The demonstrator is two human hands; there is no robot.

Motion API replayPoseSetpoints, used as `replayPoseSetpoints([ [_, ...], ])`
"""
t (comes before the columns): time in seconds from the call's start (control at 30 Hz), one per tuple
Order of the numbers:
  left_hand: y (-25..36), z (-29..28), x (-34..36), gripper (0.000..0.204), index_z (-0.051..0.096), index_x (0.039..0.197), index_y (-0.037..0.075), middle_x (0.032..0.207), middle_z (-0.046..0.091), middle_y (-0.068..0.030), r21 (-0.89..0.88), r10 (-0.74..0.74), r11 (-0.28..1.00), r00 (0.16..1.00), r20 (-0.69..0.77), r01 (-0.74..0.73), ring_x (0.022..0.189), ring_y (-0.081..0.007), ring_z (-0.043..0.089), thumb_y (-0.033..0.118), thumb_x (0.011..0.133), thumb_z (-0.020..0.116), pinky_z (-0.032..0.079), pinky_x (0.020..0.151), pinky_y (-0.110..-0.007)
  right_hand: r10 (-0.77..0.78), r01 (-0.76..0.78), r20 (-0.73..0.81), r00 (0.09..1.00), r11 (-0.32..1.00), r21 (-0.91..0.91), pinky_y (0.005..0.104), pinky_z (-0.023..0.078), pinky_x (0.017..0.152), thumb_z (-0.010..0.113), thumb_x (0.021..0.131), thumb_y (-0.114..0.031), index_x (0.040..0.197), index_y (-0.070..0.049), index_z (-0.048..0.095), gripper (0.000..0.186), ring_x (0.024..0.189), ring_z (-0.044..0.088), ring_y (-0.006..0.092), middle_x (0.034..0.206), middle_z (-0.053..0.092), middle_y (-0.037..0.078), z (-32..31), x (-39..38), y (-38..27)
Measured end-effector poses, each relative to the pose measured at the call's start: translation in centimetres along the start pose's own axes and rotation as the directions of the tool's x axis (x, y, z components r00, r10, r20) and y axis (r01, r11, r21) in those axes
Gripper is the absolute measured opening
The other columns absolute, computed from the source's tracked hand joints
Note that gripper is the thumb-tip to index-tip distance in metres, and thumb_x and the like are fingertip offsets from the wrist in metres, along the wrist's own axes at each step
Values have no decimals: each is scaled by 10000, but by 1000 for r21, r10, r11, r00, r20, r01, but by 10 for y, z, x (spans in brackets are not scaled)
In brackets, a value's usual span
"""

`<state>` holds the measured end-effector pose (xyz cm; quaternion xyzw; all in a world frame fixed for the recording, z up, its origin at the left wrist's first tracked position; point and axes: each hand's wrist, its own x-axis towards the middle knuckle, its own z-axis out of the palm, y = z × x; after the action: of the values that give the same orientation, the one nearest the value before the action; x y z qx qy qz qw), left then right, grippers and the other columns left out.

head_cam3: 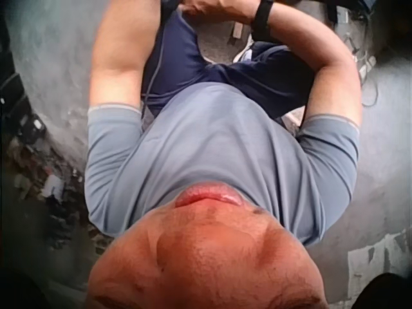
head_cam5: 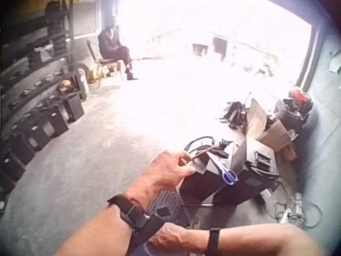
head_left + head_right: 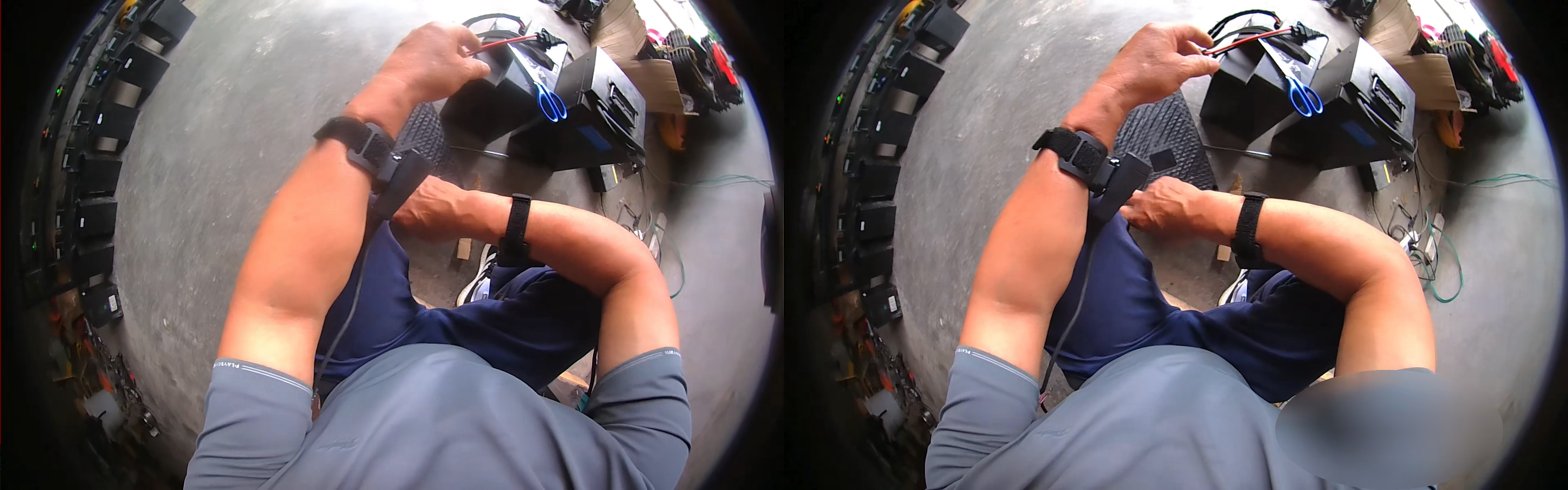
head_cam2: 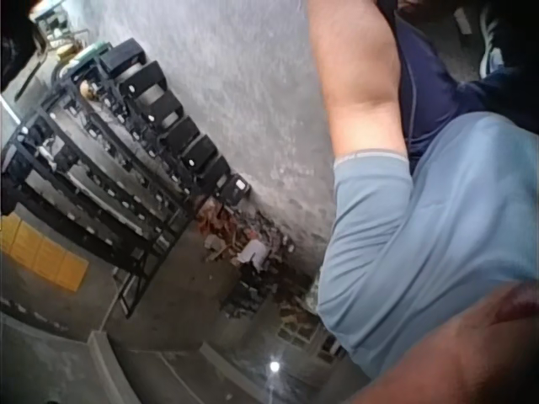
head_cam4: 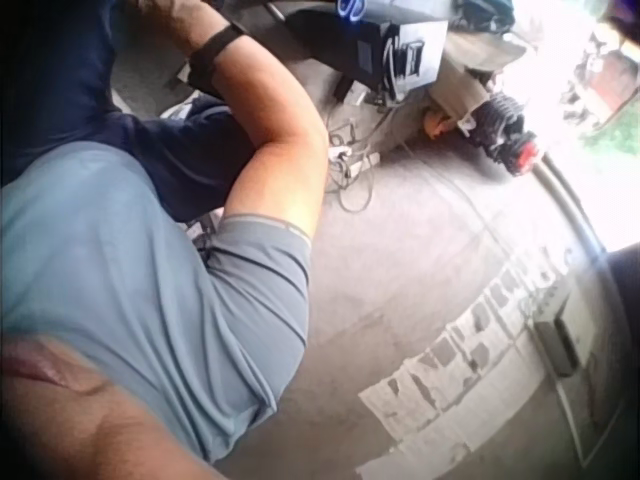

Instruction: The recorder is repairing or maintaining several large battery units using tools and tape.

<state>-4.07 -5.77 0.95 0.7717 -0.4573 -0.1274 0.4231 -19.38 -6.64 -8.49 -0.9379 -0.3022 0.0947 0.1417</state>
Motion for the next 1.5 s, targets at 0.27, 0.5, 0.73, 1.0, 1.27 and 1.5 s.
replayPoseSetpoints([
  [0.27, -5, -2, 1, 400, 686, 1142, 15, 933, 730, -143, -35, 9, 999, 1000, -1, -9, 828, -197, 695, 271, 843, 757, 560, 747, -302, -92, 90, -43, 995, 995, -35, 428, 557, 723, 569, 895, -189, 1011, -39, 639, 202, 900, 694, 323, 989, 663, 160, -13, -1, 4],
  [0.5, -7, -3, 1, 405, 689, 1139, 20, 952, 726, -143, -2, 10, 1000, 1000, 10, -10, 847, -209, 699, 297, 850, 757, 562, 760, -304, -9, 9, -4, 1000, 1000, -5, 444, 551, 728, 545, 897, -165, 967, -41, 628, 165, 894, 692, 337, 1006, 650, 174, -15, -6, 8],
  [0.73, -9, -1, -2, 414, 692, 1136, 40, 958, 726, -142, -24, 17, 1000, 999, 33, -16, 865, -211, 703, 312, 836, 777, 570, 755, -290, 58, -58, 62, 996, 998, -5, 447, 545, 755, 538, 893, -160, 972, -28, 636, 182, 895, 688, 350, 983, 658, 178, -27, -7, 5],
  [1.0, 8, -12, -4, 377, 675, 1106, -22, 934, 728, -165, -79, -83, 992, 986, 143, 95, 853, -216, 681, 242, 838, 695, 537, 771, -334, 89, -86, 47, 995, 994, -70, 427, 551, 748, 540, 894, -187, 1028, -19, 605, 225, 892, 689, 346, 978, 665, 172, -38, -8, 5],
  [1.27, 8, -15, -5, 409, 671, 1128, -11, 971, 720, -176, -55, -140, 987, 980, 140, 149, 872, -225, 677, 278, 840, 701, 533, 783, -332, 35, -33, 95, 995, 999, -25, 441, 552, 769, 547, 896, -183, 1005, -9, 616, 216, 939, 678, 344, 1064, 642, 178, -38, -5, 5],
  [1.5, 4, -14, -3, 424, 665, 1142, -12, 1007, 714, -178, -94, -125, 986, 980, 153, 140, 896, -224, 673, 284, 841, 701, 534, 794, -334, 17, -16, 115, 993, 1000, -8, 450, 547, 797, 561, 891, -188, 1021, -5, 623, 233, 942, 675, 345, 1007, 648, 182, -39, -3, 5],
])
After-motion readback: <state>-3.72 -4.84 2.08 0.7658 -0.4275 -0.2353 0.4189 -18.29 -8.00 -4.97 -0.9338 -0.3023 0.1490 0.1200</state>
